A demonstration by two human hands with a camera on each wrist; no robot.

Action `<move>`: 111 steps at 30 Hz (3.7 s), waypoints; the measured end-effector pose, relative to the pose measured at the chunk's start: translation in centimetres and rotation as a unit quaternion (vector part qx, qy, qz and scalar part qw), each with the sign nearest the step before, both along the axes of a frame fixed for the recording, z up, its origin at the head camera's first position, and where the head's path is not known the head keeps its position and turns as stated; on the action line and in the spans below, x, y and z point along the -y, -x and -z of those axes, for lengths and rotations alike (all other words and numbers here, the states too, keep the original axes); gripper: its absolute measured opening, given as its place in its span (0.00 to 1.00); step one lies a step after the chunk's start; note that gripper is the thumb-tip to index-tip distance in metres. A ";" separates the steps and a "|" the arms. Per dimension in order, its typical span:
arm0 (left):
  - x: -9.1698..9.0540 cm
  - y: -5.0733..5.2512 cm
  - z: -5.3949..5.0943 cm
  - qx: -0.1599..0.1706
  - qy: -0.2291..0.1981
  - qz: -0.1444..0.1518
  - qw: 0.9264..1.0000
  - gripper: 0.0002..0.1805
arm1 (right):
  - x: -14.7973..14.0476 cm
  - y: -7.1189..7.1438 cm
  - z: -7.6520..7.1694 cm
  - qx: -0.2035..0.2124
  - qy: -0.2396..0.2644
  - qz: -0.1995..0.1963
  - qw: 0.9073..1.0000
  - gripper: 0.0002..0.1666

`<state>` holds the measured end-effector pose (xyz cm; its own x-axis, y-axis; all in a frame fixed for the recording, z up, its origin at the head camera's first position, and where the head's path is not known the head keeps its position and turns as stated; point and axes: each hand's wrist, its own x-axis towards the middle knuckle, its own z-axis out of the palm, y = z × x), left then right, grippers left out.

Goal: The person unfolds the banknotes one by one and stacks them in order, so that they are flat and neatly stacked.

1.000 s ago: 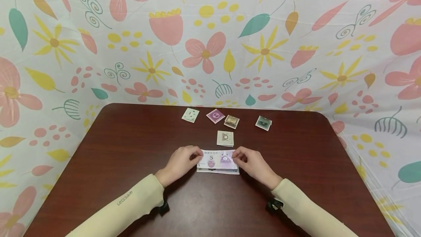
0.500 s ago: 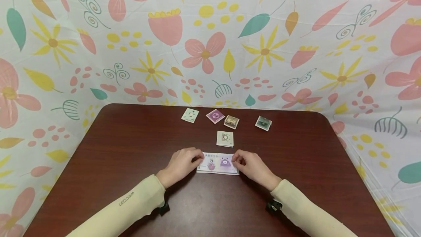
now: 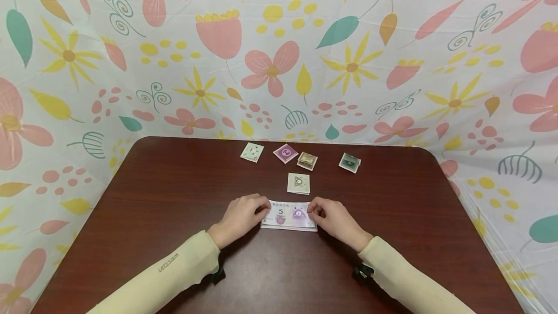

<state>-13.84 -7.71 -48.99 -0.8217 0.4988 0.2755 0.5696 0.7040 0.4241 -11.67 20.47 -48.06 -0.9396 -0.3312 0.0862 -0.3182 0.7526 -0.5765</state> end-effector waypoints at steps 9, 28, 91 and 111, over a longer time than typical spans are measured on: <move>-0.1 0.2 0.3 0.016 0.018 0.003 1.000 0.04 | 0.2 0.0 0.0 0.031 -0.012 0.003 0.999 0.05; -0.2 0.7 0.0 0.032 0.017 -0.008 0.999 0.04 | -1.1 0.7 -1.1 0.056 -0.027 -0.031 0.998 0.10; 2.3 18.5 -2.1 0.137 0.095 -0.119 0.979 0.13 | -0.9 0.1 -0.2 0.003 -0.028 -0.059 0.998 0.11; 4.3 16.3 -2.5 0.154 0.071 -0.111 0.979 0.03 | -1.3 0.1 -0.2 0.006 -0.032 -0.052 0.998 0.11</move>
